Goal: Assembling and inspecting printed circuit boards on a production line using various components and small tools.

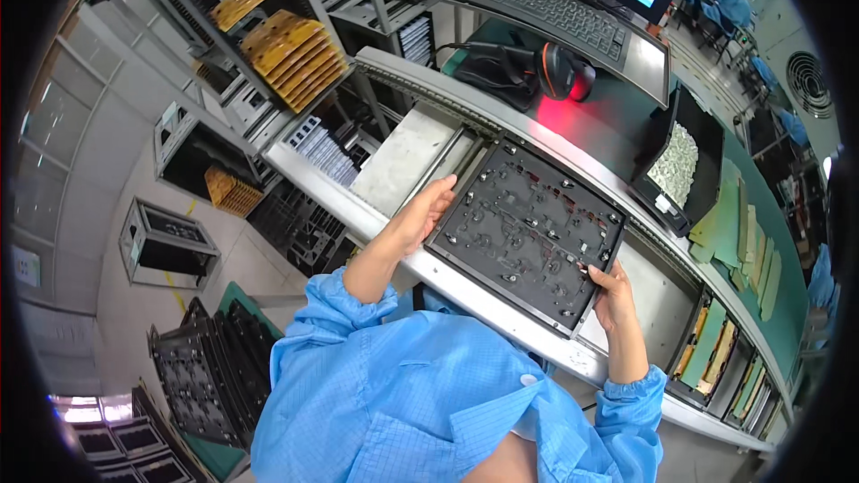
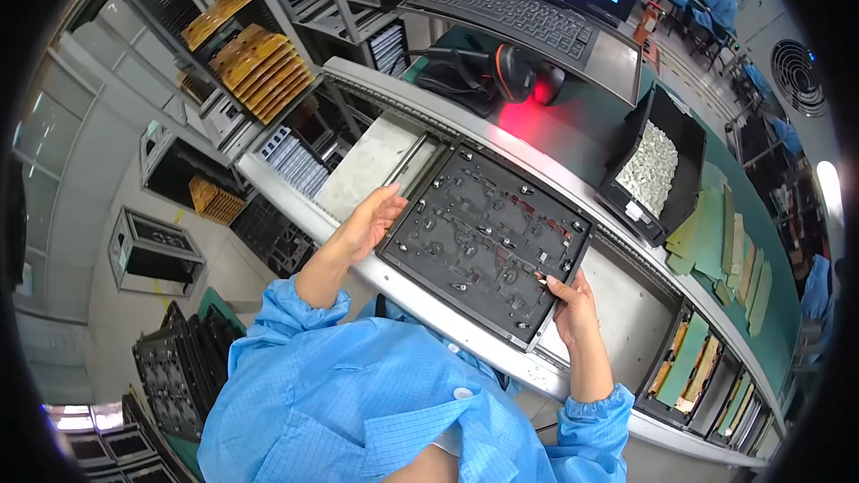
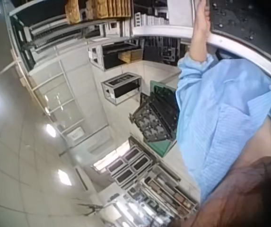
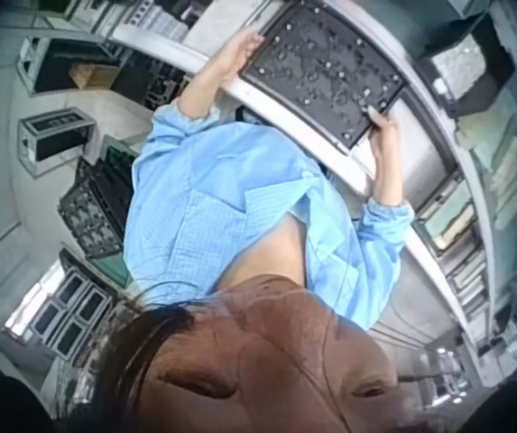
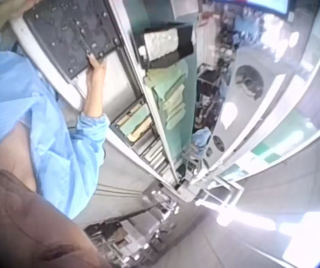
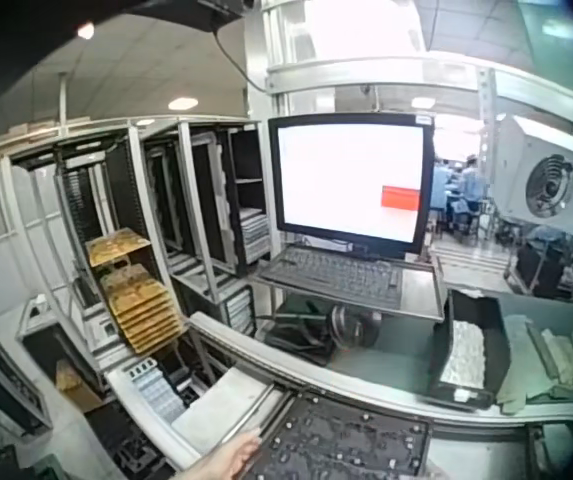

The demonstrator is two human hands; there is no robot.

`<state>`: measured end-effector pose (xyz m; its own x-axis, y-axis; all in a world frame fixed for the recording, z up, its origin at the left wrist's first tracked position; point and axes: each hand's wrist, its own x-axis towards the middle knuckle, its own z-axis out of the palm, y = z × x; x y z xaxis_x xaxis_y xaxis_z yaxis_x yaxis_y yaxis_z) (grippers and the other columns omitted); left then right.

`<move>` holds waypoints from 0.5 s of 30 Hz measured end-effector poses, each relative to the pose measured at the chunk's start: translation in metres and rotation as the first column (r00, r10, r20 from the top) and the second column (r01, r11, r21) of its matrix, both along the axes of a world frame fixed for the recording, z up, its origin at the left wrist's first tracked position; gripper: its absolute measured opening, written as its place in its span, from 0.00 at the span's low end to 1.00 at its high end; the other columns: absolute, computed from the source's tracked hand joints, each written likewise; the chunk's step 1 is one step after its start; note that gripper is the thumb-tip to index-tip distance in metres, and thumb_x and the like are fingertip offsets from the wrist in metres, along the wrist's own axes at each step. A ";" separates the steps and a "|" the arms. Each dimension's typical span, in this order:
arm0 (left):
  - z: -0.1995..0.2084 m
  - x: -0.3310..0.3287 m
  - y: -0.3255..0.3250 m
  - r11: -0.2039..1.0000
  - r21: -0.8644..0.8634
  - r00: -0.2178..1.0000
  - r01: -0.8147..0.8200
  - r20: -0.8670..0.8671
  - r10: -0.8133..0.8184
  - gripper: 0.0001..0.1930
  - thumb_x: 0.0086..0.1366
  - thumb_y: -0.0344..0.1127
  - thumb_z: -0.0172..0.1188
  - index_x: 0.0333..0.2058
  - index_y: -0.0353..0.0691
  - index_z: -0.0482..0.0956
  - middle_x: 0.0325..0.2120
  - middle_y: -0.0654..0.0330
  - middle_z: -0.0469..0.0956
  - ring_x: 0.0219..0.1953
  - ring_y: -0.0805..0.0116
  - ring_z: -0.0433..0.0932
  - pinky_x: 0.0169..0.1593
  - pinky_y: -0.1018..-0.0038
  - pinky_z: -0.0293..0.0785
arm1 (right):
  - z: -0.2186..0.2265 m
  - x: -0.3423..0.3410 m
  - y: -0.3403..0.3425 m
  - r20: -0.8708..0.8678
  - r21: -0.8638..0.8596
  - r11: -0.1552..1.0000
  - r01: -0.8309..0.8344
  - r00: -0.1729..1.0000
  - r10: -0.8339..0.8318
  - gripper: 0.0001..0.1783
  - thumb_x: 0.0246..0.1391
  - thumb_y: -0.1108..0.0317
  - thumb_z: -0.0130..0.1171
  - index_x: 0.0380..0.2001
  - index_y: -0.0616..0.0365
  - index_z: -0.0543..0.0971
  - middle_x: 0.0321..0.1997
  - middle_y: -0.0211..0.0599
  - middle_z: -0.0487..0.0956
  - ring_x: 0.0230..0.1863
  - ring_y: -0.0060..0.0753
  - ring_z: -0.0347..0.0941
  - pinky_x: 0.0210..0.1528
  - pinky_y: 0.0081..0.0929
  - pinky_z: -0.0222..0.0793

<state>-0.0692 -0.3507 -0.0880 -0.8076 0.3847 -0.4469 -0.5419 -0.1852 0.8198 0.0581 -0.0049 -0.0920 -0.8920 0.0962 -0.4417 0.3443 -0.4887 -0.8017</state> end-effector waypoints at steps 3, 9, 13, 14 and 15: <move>-0.004 -0.017 0.006 1.000 -0.012 0.998 0.011 0.069 -0.010 0.29 0.65 0.61 0.52 0.44 0.36 0.74 0.36 0.55 0.80 0.35 0.71 0.78 0.41 0.77 0.74 | -0.017 -0.012 0.001 -0.006 0.028 0.999 0.025 1.000 -0.025 0.28 0.54 0.76 0.61 0.58 0.61 0.67 0.49 0.40 0.78 0.46 0.33 0.77 0.53 0.32 0.75; -0.018 -0.035 -0.001 0.997 0.028 0.995 0.070 0.068 -0.071 0.25 0.68 0.58 0.51 0.46 0.38 0.74 0.42 0.55 0.79 0.41 0.68 0.77 0.51 0.73 0.72 | -0.017 -0.021 0.008 -0.004 0.085 0.996 0.013 1.000 -0.013 0.28 0.60 0.69 0.57 0.62 0.62 0.64 0.54 0.44 0.76 0.53 0.36 0.74 0.58 0.35 0.71; 0.014 -0.007 -0.083 0.898 -0.227 0.850 -0.378 -0.470 0.239 0.20 0.71 0.46 0.51 0.54 0.39 0.72 0.48 0.57 0.74 0.46 0.70 0.75 0.55 0.72 0.69 | 0.018 0.024 -0.004 -0.264 0.468 0.810 0.353 0.931 -0.253 0.33 0.66 0.60 0.51 0.68 0.61 0.57 0.57 0.49 0.73 0.59 0.45 0.70 0.59 0.41 0.70; 0.022 0.000 -0.106 0.802 -0.240 0.756 -0.546 -0.555 0.349 0.18 0.70 0.42 0.53 0.54 0.40 0.72 0.46 0.59 0.74 0.45 0.71 0.74 0.54 0.74 0.69 | -0.032 0.067 0.098 -0.322 0.199 0.888 0.415 0.883 -0.340 0.37 0.64 0.55 0.53 0.69 0.64 0.56 0.67 0.49 0.66 0.65 0.47 0.66 0.65 0.39 0.63; 0.019 -0.022 -0.102 0.738 -0.268 0.697 -0.620 -0.620 0.360 0.17 0.69 0.39 0.55 0.53 0.40 0.73 0.44 0.60 0.74 0.44 0.73 0.73 0.53 0.75 0.68 | -0.039 0.032 0.088 -0.343 0.168 0.905 0.392 0.884 -0.319 0.37 0.64 0.55 0.53 0.69 0.64 0.56 0.67 0.49 0.66 0.65 0.47 0.66 0.65 0.39 0.63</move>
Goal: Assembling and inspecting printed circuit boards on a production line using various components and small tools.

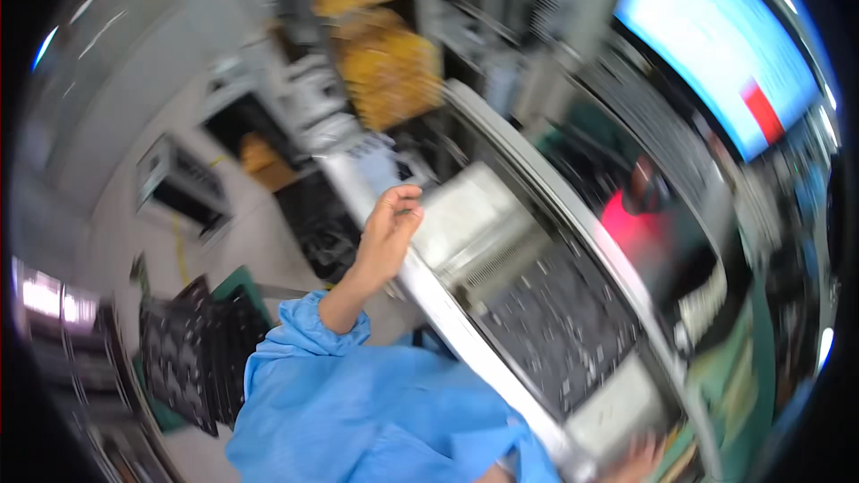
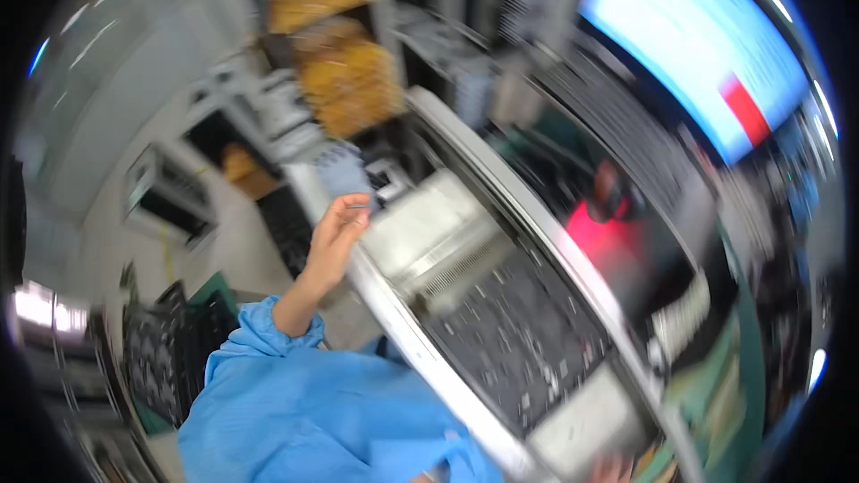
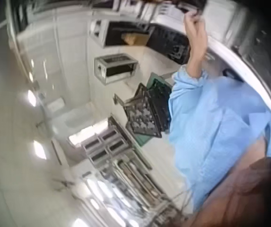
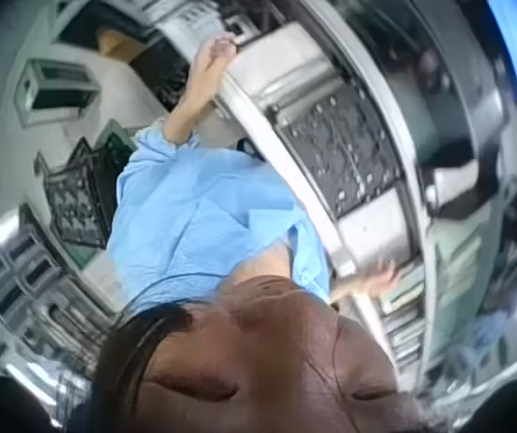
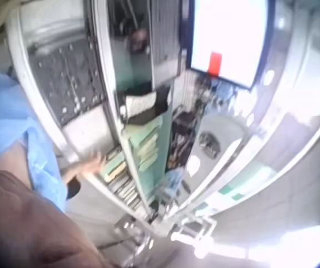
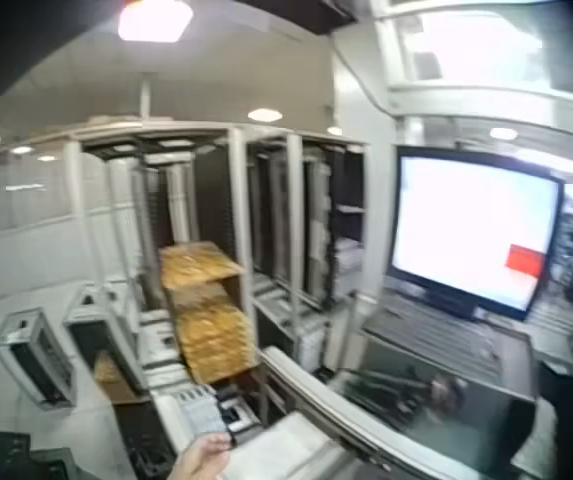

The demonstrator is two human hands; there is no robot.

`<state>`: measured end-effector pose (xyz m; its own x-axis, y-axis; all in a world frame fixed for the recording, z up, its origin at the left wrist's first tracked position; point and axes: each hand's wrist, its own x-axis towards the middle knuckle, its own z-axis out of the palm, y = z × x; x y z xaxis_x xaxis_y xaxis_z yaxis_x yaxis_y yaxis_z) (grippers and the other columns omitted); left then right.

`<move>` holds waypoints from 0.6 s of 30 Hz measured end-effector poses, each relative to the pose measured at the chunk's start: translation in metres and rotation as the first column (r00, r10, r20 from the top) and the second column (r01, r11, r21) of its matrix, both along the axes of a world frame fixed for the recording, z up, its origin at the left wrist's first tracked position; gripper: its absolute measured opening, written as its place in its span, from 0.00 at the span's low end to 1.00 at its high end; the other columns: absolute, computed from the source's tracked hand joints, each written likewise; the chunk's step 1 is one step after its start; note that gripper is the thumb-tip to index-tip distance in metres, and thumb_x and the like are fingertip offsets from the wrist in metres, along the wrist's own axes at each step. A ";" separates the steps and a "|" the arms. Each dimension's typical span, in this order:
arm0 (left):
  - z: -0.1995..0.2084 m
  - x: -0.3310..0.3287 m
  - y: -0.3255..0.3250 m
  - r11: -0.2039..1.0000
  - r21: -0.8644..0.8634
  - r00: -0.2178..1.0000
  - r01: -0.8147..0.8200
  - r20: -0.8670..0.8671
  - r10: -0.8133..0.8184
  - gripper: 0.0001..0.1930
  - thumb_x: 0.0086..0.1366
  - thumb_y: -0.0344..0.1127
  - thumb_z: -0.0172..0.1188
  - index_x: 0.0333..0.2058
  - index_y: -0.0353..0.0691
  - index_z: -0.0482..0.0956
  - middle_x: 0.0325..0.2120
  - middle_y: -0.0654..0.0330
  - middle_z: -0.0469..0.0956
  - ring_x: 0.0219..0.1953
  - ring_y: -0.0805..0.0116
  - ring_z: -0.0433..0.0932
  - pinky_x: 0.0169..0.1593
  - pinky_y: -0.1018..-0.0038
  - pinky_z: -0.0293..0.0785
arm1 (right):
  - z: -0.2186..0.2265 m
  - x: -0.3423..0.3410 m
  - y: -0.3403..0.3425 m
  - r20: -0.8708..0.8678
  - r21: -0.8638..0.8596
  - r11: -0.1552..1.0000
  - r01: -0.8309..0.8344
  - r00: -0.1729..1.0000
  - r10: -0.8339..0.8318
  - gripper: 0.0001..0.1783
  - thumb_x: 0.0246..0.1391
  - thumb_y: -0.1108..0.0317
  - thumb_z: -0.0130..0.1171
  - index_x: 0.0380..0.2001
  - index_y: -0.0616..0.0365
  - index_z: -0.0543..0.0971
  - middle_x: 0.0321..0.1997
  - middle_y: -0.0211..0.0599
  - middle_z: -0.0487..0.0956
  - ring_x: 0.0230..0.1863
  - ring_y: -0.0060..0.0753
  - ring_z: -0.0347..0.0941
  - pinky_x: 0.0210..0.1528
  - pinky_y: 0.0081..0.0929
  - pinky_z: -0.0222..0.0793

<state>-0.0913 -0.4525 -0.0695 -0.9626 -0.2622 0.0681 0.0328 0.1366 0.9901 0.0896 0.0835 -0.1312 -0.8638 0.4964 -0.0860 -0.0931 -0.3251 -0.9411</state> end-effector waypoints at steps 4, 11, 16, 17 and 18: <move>0.007 -0.018 -0.083 0.936 0.036 0.918 -0.350 -0.184 0.351 0.11 0.65 0.30 0.55 0.46 0.40 0.74 0.40 0.64 0.76 0.38 0.78 0.74 0.42 0.78 0.70 | -0.073 -0.061 0.010 -0.076 0.060 0.994 -0.092 0.992 0.096 0.36 0.63 0.55 0.53 0.66 0.64 0.58 0.65 0.49 0.67 0.62 0.46 0.67 0.63 0.39 0.64; 0.108 -0.084 -0.110 0.916 0.299 0.881 -0.269 -0.308 0.359 0.11 0.67 0.33 0.57 0.45 0.38 0.74 0.37 0.63 0.77 0.34 0.77 0.75 0.33 0.79 0.70 | -0.128 -0.027 0.024 -0.083 0.220 0.974 0.047 0.996 -0.030 0.32 0.61 0.56 0.55 0.62 0.63 0.61 0.62 0.48 0.68 0.59 0.45 0.68 0.60 0.39 0.64; 0.138 -0.138 -0.108 0.840 0.520 0.923 -0.154 -0.228 0.310 0.20 0.66 0.41 0.55 0.52 0.34 0.69 0.42 0.53 0.77 0.37 0.65 0.78 0.36 0.72 0.75 | -0.147 0.018 0.029 -0.091 0.345 0.915 0.210 0.978 -0.190 0.30 0.60 0.56 0.55 0.60 0.62 0.64 0.59 0.48 0.69 0.56 0.44 0.69 0.58 0.39 0.65; 0.138 -0.151 -0.115 0.819 0.565 0.939 -0.103 -0.216 0.267 0.23 0.66 0.43 0.53 0.52 0.31 0.66 0.43 0.48 0.76 0.39 0.58 0.79 0.40 0.66 0.78 | -0.151 0.027 0.030 -0.095 0.368 0.898 0.240 0.971 -0.220 0.30 0.60 0.56 0.56 0.59 0.62 0.64 0.59 0.48 0.70 0.55 0.44 0.69 0.58 0.39 0.65; 0.138 -0.162 -0.118 0.819 0.565 0.938 -0.102 -0.219 0.268 0.23 0.66 0.43 0.53 0.52 0.31 0.66 0.43 0.48 0.76 0.39 0.58 0.79 0.40 0.66 0.78 | -0.153 0.036 0.032 -0.096 0.392 0.881 0.266 0.964 -0.248 0.29 0.60 0.56 0.56 0.59 0.62 0.65 0.58 0.48 0.70 0.55 0.44 0.69 0.57 0.39 0.65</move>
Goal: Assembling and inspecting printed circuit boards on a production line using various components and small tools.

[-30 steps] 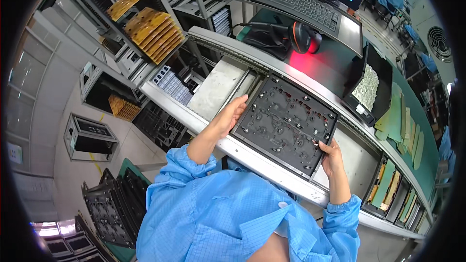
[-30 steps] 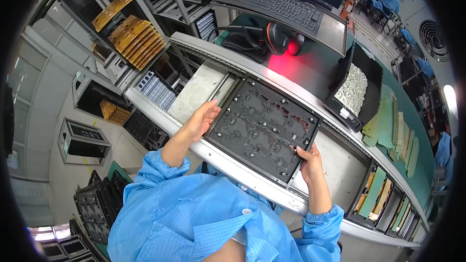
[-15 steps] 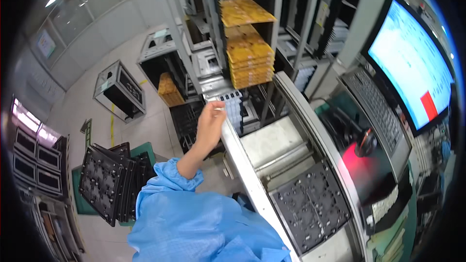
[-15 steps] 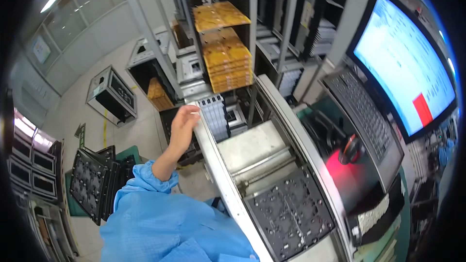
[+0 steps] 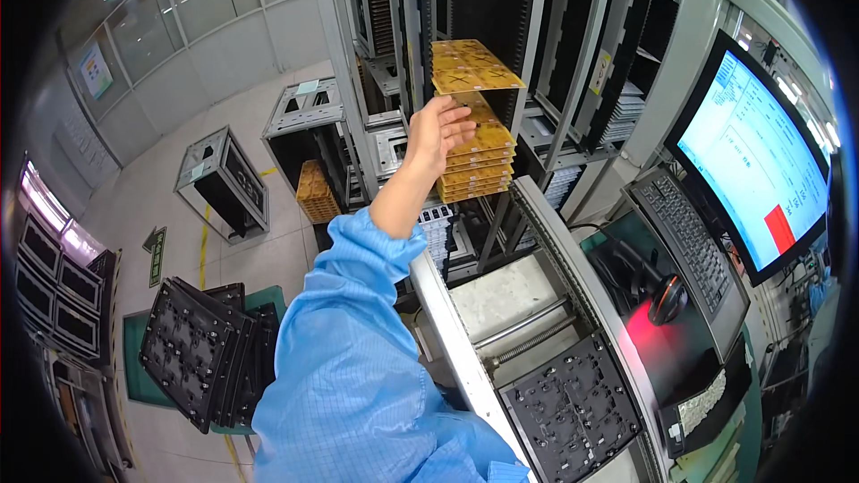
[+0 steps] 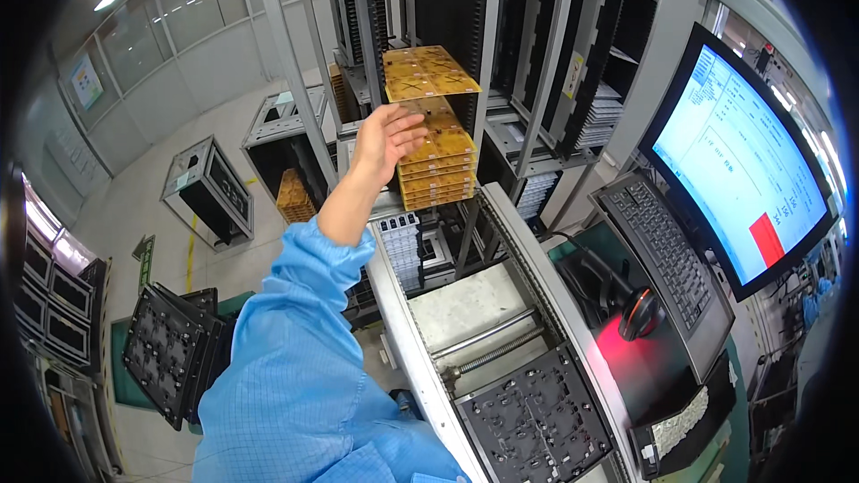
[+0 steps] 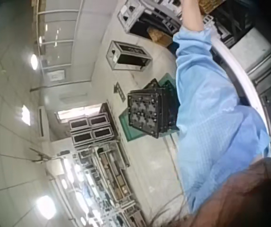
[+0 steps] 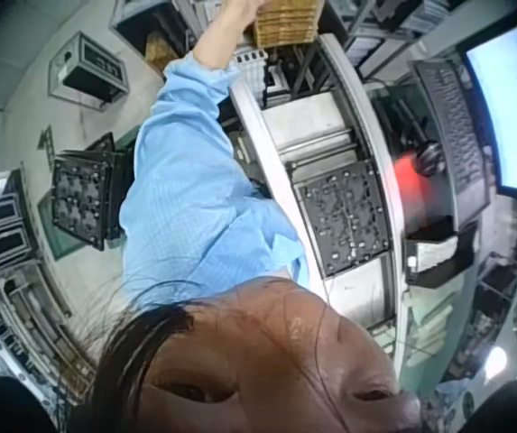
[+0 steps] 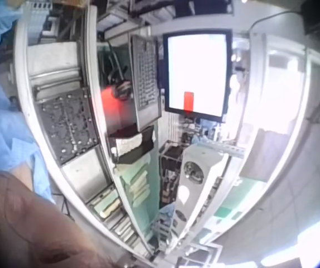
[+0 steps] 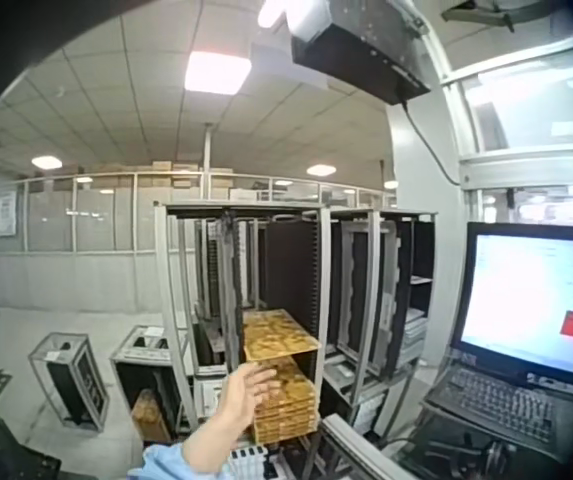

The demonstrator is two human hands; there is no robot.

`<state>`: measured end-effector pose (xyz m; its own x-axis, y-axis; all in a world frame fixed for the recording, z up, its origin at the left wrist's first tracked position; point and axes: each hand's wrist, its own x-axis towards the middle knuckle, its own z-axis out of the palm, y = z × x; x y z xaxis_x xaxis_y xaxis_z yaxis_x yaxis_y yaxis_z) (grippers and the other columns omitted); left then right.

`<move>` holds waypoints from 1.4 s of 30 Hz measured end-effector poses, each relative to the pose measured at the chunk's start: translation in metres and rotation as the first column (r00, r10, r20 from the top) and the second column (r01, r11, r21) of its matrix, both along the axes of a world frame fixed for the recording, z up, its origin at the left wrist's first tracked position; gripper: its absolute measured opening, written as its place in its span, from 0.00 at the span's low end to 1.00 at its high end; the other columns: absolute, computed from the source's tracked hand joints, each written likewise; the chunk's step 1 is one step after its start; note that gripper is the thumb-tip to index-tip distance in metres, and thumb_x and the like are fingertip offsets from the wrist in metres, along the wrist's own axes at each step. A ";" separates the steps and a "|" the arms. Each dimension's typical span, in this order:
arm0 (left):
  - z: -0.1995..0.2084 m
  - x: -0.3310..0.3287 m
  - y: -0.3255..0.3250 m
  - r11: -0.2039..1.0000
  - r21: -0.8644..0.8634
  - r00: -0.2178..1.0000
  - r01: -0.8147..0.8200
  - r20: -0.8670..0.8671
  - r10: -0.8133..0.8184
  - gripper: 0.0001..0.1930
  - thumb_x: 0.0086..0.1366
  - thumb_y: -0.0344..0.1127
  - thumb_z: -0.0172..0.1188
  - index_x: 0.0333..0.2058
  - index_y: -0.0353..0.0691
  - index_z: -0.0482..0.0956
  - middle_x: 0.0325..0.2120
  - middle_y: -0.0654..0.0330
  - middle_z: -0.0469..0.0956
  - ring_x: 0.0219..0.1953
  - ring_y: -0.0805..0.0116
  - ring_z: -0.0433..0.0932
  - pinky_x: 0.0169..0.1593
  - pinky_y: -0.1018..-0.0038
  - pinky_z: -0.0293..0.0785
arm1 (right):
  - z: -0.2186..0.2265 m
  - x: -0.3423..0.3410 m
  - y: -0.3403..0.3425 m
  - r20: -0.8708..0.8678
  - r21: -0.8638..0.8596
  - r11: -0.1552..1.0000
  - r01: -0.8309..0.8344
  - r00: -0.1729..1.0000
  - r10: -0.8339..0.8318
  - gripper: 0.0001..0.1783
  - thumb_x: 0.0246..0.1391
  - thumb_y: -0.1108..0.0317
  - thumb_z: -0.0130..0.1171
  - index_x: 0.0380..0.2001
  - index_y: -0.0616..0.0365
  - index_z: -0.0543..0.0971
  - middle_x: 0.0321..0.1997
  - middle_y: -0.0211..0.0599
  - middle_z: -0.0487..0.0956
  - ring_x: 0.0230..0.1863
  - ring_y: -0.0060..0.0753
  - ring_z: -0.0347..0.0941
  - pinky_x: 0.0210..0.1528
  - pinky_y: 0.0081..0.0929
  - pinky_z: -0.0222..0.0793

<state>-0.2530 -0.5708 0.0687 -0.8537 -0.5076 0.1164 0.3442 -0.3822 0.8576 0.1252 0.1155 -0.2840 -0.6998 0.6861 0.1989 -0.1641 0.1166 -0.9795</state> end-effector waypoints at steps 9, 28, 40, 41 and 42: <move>0.010 -0.032 -0.007 0.954 0.285 0.955 0.088 -0.297 0.001 0.25 0.66 0.40 0.50 0.51 0.21 0.65 0.45 0.38 0.75 0.46 0.48 0.79 0.56 0.54 0.77 | -0.010 0.072 0.010 0.015 0.234 0.933 0.274 0.958 -0.285 0.25 0.58 0.57 0.57 0.54 0.61 0.69 0.54 0.47 0.72 0.50 0.43 0.70 0.54 0.40 0.66; -0.013 0.115 0.121 0.960 0.175 0.931 0.217 -0.333 -0.150 0.16 0.70 0.26 0.42 0.53 0.26 0.66 0.53 0.46 0.73 0.53 0.49 0.77 0.60 0.54 0.75 | 0.082 0.272 0.005 -0.120 0.703 0.320 0.635 0.549 -0.827 0.18 0.55 0.58 0.60 0.43 0.60 0.78 0.44 0.46 0.76 0.39 0.40 0.73 0.46 0.41 0.67; -0.111 0.242 0.205 0.506 0.235 0.532 0.830 -0.061 -0.845 0.20 0.70 0.25 0.39 0.60 0.27 0.61 0.57 0.44 0.71 0.54 0.52 0.77 0.52 0.54 0.81 | 0.282 -0.053 -0.175 0.111 -0.134 0.687 -0.714 0.679 0.726 0.42 0.61 0.49 0.59 0.66 0.68 0.59 0.61 0.52 0.71 0.59 0.45 0.72 0.60 0.41 0.68; -0.110 0.248 0.210 0.488 0.258 0.511 0.834 -0.027 -0.859 0.21 0.71 0.26 0.39 0.61 0.27 0.60 0.57 0.45 0.71 0.53 0.53 0.78 0.52 0.55 0.81 | 0.277 -0.066 -0.184 0.051 -0.256 0.609 -0.751 0.619 0.784 0.44 0.59 0.49 0.60 0.67 0.67 0.57 0.63 0.50 0.69 0.60 0.44 0.70 0.60 0.40 0.68; -0.108 0.250 0.216 0.451 0.273 0.478 0.850 -0.036 -0.878 0.21 0.71 0.26 0.39 0.61 0.27 0.60 0.57 0.45 0.71 0.53 0.53 0.78 0.52 0.55 0.81 | 0.272 -0.069 -0.187 0.023 -0.327 0.584 -0.743 0.611 0.791 0.45 0.59 0.50 0.61 0.68 0.65 0.56 0.64 0.48 0.68 0.61 0.42 0.70 0.61 0.38 0.67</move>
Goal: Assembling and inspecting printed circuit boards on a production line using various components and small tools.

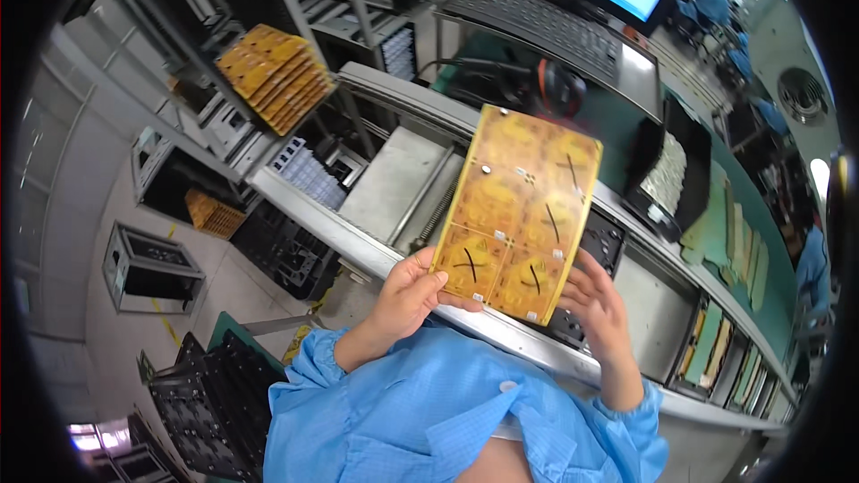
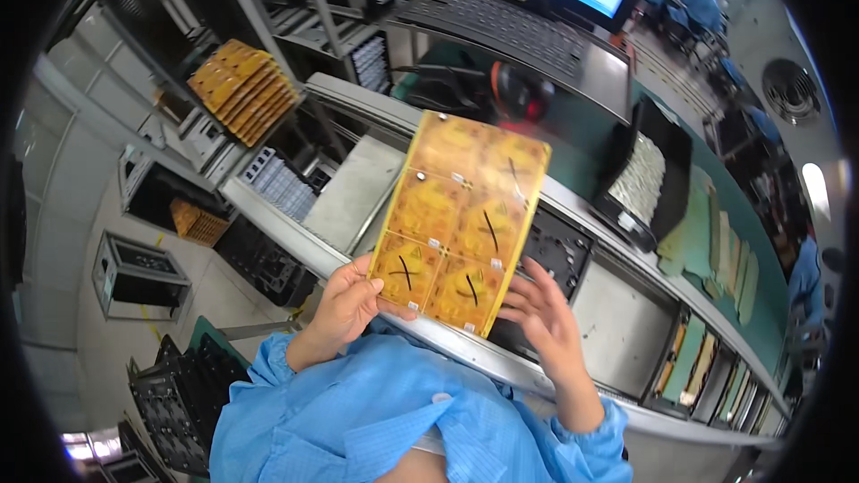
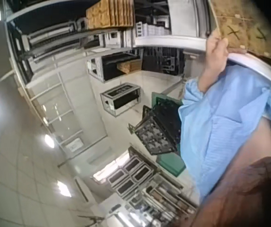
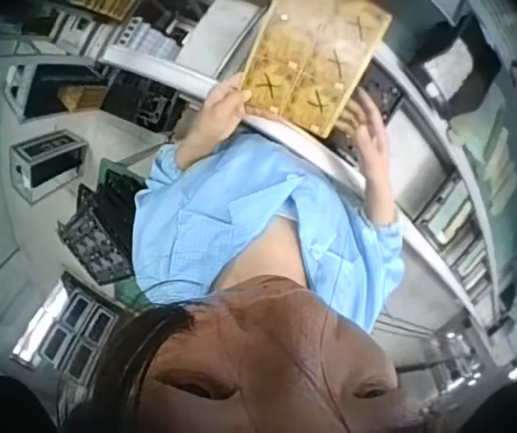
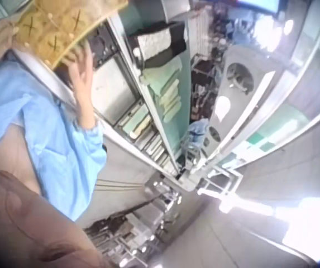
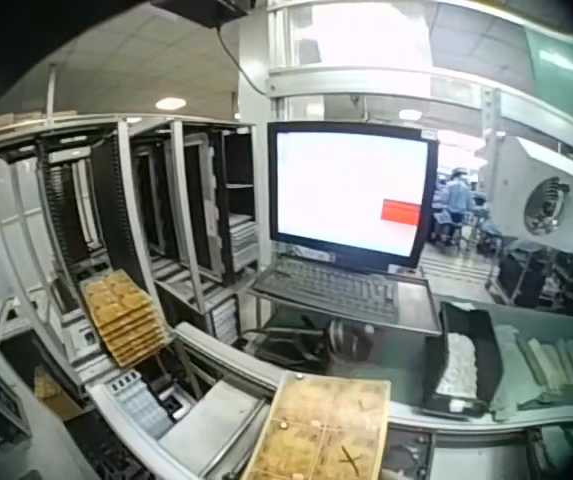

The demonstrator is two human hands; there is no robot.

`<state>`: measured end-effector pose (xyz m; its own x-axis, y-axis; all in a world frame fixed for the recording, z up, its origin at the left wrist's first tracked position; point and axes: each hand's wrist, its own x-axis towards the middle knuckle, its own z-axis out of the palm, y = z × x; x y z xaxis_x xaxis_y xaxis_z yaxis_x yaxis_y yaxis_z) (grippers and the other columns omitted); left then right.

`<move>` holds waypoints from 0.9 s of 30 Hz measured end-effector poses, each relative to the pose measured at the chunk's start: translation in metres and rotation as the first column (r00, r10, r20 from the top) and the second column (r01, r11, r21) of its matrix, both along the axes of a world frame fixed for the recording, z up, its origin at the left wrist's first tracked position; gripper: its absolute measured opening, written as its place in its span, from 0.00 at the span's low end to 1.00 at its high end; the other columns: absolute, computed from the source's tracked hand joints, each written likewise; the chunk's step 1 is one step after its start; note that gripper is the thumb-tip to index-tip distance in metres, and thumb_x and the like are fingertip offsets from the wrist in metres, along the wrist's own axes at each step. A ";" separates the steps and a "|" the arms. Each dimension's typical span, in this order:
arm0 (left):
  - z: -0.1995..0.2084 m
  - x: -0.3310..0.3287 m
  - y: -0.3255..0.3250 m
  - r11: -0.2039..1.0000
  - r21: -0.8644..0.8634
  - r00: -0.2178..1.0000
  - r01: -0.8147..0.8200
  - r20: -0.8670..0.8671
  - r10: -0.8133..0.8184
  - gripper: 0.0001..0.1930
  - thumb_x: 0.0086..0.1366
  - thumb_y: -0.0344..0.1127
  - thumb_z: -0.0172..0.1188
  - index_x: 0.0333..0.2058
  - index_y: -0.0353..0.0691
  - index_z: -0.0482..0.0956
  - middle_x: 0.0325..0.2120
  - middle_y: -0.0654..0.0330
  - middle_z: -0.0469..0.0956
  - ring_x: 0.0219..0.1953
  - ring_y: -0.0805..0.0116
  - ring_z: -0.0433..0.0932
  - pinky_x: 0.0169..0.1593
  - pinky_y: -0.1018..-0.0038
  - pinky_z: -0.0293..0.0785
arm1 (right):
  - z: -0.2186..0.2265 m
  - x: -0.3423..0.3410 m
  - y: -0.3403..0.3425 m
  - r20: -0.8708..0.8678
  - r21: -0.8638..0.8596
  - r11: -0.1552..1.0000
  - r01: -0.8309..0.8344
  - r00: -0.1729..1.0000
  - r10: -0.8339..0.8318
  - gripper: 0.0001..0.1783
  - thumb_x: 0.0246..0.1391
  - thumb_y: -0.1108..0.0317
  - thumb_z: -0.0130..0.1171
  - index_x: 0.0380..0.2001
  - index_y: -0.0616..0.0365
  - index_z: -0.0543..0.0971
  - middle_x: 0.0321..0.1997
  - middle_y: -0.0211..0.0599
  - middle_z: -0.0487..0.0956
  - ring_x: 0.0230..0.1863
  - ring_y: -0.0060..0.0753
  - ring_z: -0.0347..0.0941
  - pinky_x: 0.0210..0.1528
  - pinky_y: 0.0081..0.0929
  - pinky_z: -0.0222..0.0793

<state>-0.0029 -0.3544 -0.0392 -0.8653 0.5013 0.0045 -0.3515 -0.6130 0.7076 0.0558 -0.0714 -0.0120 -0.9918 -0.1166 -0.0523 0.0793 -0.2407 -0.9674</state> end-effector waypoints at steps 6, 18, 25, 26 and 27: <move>0.021 -0.005 0.004 0.815 -0.540 0.932 -0.209 -0.362 0.000 0.23 0.71 0.30 0.43 0.63 0.31 0.61 0.62 0.48 0.65 0.63 0.53 0.67 0.67 0.57 0.61 | -0.014 0.007 -0.004 0.201 -0.138 0.957 0.257 0.953 -0.227 0.27 0.61 0.72 0.56 0.62 0.63 0.64 0.59 0.42 0.74 0.58 0.34 0.73 0.58 0.33 0.71; 0.173 -0.014 -0.038 0.892 0.402 0.669 0.210 -0.724 0.169 0.15 0.68 0.43 0.50 0.47 0.45 0.78 0.55 0.65 0.72 0.59 0.64 0.63 0.60 0.53 0.65 | -0.008 -0.031 0.040 0.138 -0.016 0.919 0.395 0.911 -0.389 0.25 0.62 0.72 0.55 0.61 0.63 0.65 0.58 0.41 0.74 0.56 0.33 0.74 0.58 0.32 0.71; 0.182 0.014 -0.048 0.869 0.240 0.466 0.433 -0.885 0.012 0.19 0.71 0.30 0.42 0.46 0.52 0.84 0.59 0.85 0.71 0.67 0.78 0.52 0.61 0.59 0.61 | 0.020 -0.081 0.136 -0.183 -0.226 0.640 0.734 0.613 -0.769 0.27 0.66 0.71 0.48 0.65 0.62 0.58 0.66 0.44 0.66 0.64 0.44 0.67 0.63 0.41 0.67; 0.182 0.016 -0.041 0.883 0.282 0.412 0.376 -0.904 0.113 0.19 0.71 0.31 0.42 0.47 0.52 0.84 0.58 0.87 0.71 0.67 0.78 0.51 0.61 0.60 0.60 | 0.018 -0.103 0.152 -0.203 -0.268 0.630 0.729 0.596 -0.777 0.27 0.66 0.71 0.46 0.66 0.61 0.57 0.67 0.44 0.64 0.65 0.44 0.65 0.65 0.44 0.65; 0.176 0.015 -0.034 0.877 0.337 0.357 0.342 -0.910 0.210 0.19 0.71 0.31 0.42 0.47 0.52 0.84 0.58 0.90 0.71 0.66 0.78 0.51 0.60 0.61 0.58 | 0.019 -0.118 0.173 -0.173 -0.337 0.652 0.679 0.636 -0.752 0.26 0.67 0.73 0.42 0.67 0.58 0.55 0.68 0.44 0.63 0.67 0.47 0.62 0.67 0.50 0.60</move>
<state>0.0119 -0.3887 0.1368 -0.1333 0.2558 0.9575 0.2803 -0.9169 0.2840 -0.0625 0.1020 0.0066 -0.7290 0.6650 0.1622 -0.4672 -0.3102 -0.8280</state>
